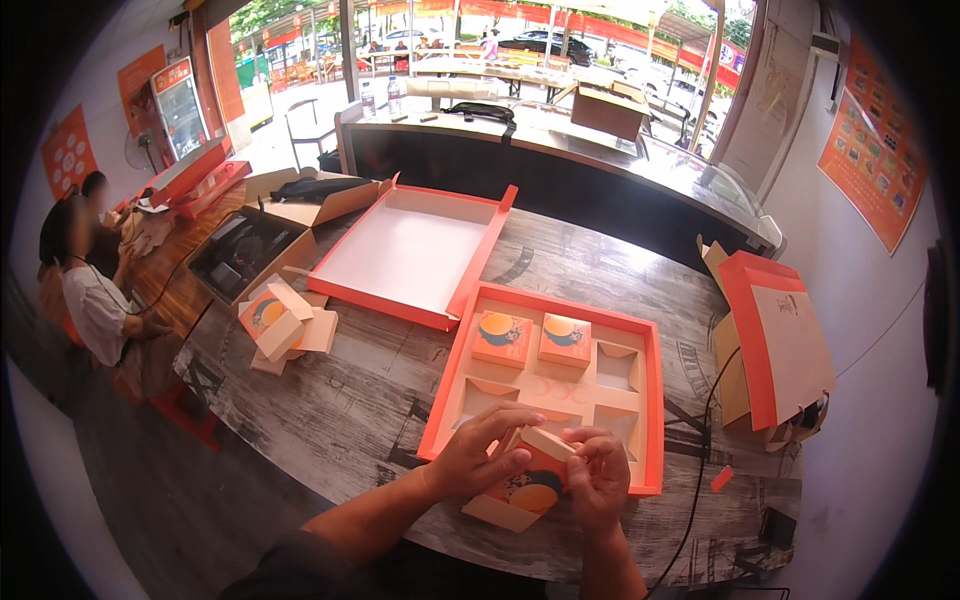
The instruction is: The person assembles a large orange gift box by folding the edges and securing the tabs, then places a cardboard insert inside and proceeds to fold small white boxes and arrange them within the insert.
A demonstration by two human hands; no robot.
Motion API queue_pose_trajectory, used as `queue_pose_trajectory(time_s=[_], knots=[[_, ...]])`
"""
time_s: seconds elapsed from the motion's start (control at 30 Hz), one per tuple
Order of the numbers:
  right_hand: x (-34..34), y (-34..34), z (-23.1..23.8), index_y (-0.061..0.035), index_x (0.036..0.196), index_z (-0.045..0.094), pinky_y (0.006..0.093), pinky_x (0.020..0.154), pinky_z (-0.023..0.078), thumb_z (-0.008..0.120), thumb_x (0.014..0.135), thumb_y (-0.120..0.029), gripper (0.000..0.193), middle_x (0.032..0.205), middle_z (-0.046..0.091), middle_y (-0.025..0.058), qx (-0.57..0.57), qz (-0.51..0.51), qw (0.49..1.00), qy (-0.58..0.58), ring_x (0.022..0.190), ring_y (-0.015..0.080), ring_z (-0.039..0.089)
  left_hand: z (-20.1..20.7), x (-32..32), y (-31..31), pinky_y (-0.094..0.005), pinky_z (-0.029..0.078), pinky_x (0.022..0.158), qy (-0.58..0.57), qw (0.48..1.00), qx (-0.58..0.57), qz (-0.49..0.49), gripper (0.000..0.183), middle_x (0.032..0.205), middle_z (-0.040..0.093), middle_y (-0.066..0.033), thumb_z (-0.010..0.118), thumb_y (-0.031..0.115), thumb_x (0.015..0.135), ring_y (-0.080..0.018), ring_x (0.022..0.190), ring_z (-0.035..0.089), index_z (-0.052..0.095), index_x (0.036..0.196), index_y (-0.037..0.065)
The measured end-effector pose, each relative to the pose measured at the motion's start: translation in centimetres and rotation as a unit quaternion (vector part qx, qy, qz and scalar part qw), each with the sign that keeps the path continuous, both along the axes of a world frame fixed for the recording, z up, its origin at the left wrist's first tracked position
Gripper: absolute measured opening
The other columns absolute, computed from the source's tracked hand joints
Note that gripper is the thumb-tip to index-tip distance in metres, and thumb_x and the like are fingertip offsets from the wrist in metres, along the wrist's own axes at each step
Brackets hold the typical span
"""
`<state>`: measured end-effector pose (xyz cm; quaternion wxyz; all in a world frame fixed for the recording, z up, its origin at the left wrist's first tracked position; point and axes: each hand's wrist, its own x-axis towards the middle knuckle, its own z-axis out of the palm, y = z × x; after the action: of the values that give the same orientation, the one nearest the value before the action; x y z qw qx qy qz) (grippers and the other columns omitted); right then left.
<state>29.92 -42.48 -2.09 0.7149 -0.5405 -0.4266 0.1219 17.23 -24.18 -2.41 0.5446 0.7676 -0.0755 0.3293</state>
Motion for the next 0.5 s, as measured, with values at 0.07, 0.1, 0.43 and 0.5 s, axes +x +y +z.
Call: queue_pose_trajectory(time_s=[0.07, 0.1, 0.43, 0.5], knots=[[-0.13, 0.06, 0.03, -0.0033, 0.108, 0.06, 0.0355, 0.102, 0.052, 0.063, 0.094, 0.01, 0.02, 0.126, 0.065, 0.0159, 0.004, -0.001, 1.0, 0.002, 0.113, 0.0223, 0.065, -0.02, -0.21, -0.03, -0.0394, 0.051, 0.105, 0.028, 0.999, -0.04, -0.02, 0.041, 0.139, 0.063, -0.0172, 0.063, 0.017, 0.106, -0.0269, 0.127, 0.063, 0.058, 0.143, 0.001], [-0.19, 0.1, -0.07, -0.0034, 0.107, 0.06, 0.0359, 0.102, 0.053, 0.065, 0.093, 0.01, 0.02, 0.125, 0.065, 0.0159, 0.002, -0.005, 1.0, 0.002, 0.113, 0.0228, 0.065, -0.16, -0.39, -0.18, -0.0394, 0.051, 0.106, 0.05, 0.995, -0.079, -0.035, 0.04, 0.14, 0.062, -0.0168, 0.062, 0.018, 0.107, -0.026, 0.127, 0.062, 0.058, 0.143, 0.001], [-0.49, 0.43, 0.07, -0.0039, 0.099, 0.063, 0.0398, 0.094, 0.058, 0.076, 0.088, 0.003, 0.019, 0.112, 0.072, 0.0168, -0.01, -0.031, 0.993, -0.116, 0.107, 0.0295, 0.072, -0.87, -0.29, -0.06, -0.0359, 0.05, 0.107, 0.049, 0.974, -0.2, -0.094, 0.022, 0.138, 0.061, -0.0141, 0.062, 0.018, 0.109, -0.0191, 0.125, 0.061, 0.062, 0.126, 0.003], [-0.5, 0.51, 0.15, -0.0039, 0.099, 0.063, 0.04, 0.092, 0.058, 0.079, 0.088, 0.0, 0.019, 0.111, 0.072, 0.0167, -0.007, -0.028, 0.991, -0.133, 0.105, 0.0301, 0.072, -0.68, -0.39, -0.02, -0.0363, 0.05, 0.107, 0.052, 0.972, -0.21, -0.088, 0.02, 0.135, 0.063, -0.015, 0.062, 0.015, 0.107, -0.0197, 0.125, 0.061, 0.063, 0.123, 0.002]])
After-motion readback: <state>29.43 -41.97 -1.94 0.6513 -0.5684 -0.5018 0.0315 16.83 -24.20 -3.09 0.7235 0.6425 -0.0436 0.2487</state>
